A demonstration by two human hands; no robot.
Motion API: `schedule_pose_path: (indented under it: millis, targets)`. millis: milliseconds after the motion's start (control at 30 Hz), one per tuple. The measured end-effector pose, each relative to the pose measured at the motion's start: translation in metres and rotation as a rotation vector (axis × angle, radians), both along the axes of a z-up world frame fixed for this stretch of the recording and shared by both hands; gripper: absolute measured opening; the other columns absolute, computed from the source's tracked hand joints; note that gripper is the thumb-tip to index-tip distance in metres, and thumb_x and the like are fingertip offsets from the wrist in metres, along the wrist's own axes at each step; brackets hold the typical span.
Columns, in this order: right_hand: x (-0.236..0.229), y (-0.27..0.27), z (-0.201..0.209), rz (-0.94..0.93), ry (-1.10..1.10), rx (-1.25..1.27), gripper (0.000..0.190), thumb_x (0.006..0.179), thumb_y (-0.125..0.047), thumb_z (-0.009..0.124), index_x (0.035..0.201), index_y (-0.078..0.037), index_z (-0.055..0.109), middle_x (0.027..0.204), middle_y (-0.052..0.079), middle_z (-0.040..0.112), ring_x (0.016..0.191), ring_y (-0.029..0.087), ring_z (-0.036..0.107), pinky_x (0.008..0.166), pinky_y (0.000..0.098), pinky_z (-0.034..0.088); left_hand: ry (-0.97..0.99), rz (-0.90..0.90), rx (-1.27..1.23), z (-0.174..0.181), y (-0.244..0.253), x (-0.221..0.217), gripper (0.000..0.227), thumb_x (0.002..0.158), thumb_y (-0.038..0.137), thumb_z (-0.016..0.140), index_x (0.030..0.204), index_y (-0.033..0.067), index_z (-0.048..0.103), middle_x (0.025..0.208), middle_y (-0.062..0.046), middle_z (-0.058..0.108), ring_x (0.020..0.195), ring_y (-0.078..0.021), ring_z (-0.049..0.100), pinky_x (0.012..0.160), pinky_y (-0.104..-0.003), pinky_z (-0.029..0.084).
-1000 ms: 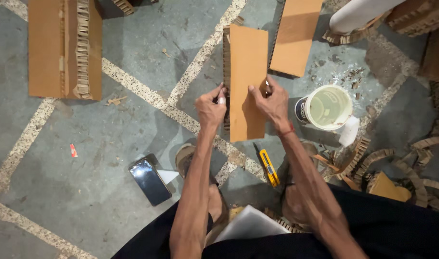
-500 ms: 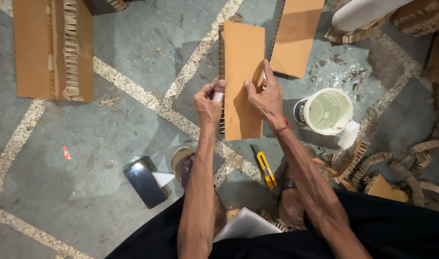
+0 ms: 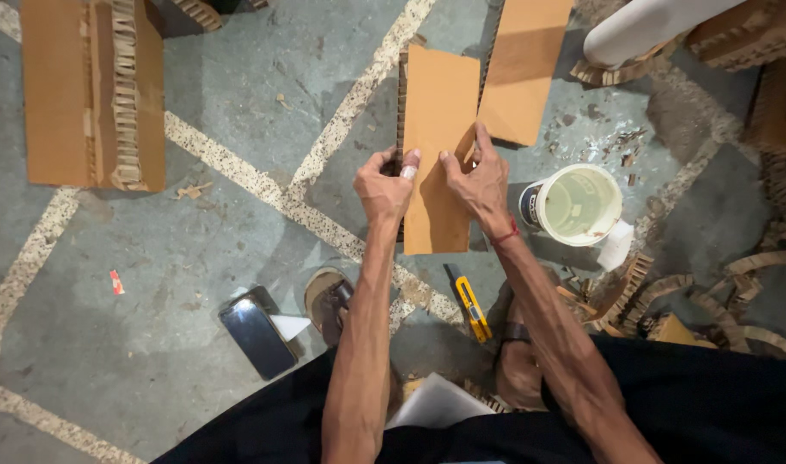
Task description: The person sits on the floor and assembles a cardboard structure by folding and pressing corrugated cardboard pieces together. They use a metal ruler to align the edges and a utility knife to trim excess material, creating a rectangular box-like shape.
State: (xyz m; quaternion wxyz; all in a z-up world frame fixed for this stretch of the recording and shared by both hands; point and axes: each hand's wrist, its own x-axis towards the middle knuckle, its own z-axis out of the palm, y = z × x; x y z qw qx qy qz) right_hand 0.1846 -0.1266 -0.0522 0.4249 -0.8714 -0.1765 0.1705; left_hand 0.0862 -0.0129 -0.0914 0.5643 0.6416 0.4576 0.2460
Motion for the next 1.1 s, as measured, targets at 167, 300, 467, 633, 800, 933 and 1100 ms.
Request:
schedule_pose_path:
  millis: [167, 300, 467, 633, 800, 933, 1100]
  targets:
    - [-0.003, -0.002, 0.011, 0.032, 0.042, 0.034, 0.083, 0.083, -0.037, 0.083, 0.145, 0.007, 0.048, 0.097, 0.016, 0.080, 0.086, 0.022, 0.079, 0.075, 0.0321, 0.060, 0.032, 0.022, -0.044, -0.005, -0.001, 0.006, 0.041, 0.079, 0.029, 0.088, 0.102, -0.0041, 0.077, 0.079, -0.009, 0.077, 0.067, -0.0131, 0.069, 0.063, -0.029, 0.057]
    - [-0.002, 0.001, 0.008, 0.006, 0.011, -0.017, 0.095, 0.080, -0.040, 0.085, 0.149, 0.009, 0.041, 0.101, 0.019, 0.078, 0.089, 0.025, 0.078, 0.076, 0.0341, 0.061, -0.021, -0.024, -0.174, -0.039, 0.003, 0.001, 0.037, 0.080, 0.024, 0.087, 0.101, -0.0029, 0.075, 0.082, -0.009, 0.077, 0.070, -0.0120, 0.067, 0.064, -0.029, 0.056]
    - [0.000, -0.001, 0.003, 0.021, 0.031, 0.029, 0.093, 0.079, -0.042, 0.085, 0.147, 0.007, 0.044, 0.105, 0.017, 0.077, 0.092, 0.024, 0.078, 0.080, 0.0331, 0.061, 0.099, -0.141, -0.298, -0.087, 0.037, -0.001, 0.024, 0.103, 0.023, 0.067, 0.103, 0.0021, 0.079, 0.087, -0.009, 0.076, 0.077, -0.0145, 0.064, 0.068, -0.032, 0.051]
    - [0.002, -0.001, 0.012, 0.036, 0.089, 0.050, 0.081, 0.081, -0.042, 0.084, 0.143, 0.002, 0.055, 0.104, 0.010, 0.079, 0.093, 0.017, 0.076, 0.081, 0.0304, 0.059, -0.177, -0.351, -0.266, -0.091, 0.083, 0.048, 0.026, 0.096, 0.008, 0.070, 0.121, 0.0039, 0.073, 0.110, -0.010, 0.077, 0.099, -0.0187, 0.071, 0.085, -0.033, 0.059]
    - [0.019, -0.004, 0.011, -0.040, 0.174, -0.161, 0.087, 0.082, -0.032, 0.085, 0.156, -0.007, 0.048, 0.091, 0.017, 0.069, 0.076, 0.021, 0.063, 0.071, 0.0326, 0.052, -0.071, -0.760, -0.381, -0.076, 0.145, 0.100, 0.077, 0.083, -0.003, 0.078, 0.151, 0.0157, 0.048, 0.154, -0.007, 0.049, 0.137, -0.0241, 0.048, 0.111, -0.038, 0.047]
    - [0.029, -0.007, 0.007, 0.000, 0.413, 0.136, 0.089, 0.084, -0.025, 0.079, 0.159, -0.008, 0.034, 0.111, 0.008, 0.074, 0.095, 0.014, 0.068, 0.082, 0.0281, 0.056, -0.125, -1.086, -0.323, -0.075, 0.170, 0.137, 0.089, 0.080, 0.004, 0.085, 0.157, 0.0180, 0.042, 0.155, -0.009, 0.051, 0.143, -0.0250, 0.047, 0.120, -0.040, 0.035]
    - [0.043, -0.009, -0.002, 0.057, 0.493, 0.182, 0.091, 0.090, -0.022, 0.074, 0.164, -0.009, 0.024, 0.122, 0.016, 0.071, 0.107, 0.020, 0.067, 0.091, 0.0327, 0.055, -0.150, -1.276, -0.304, -0.090, 0.182, 0.173, 0.077, 0.076, 0.017, 0.090, 0.145, 0.0123, 0.057, 0.144, -0.009, 0.064, 0.136, -0.0206, 0.056, 0.117, -0.036, 0.041]
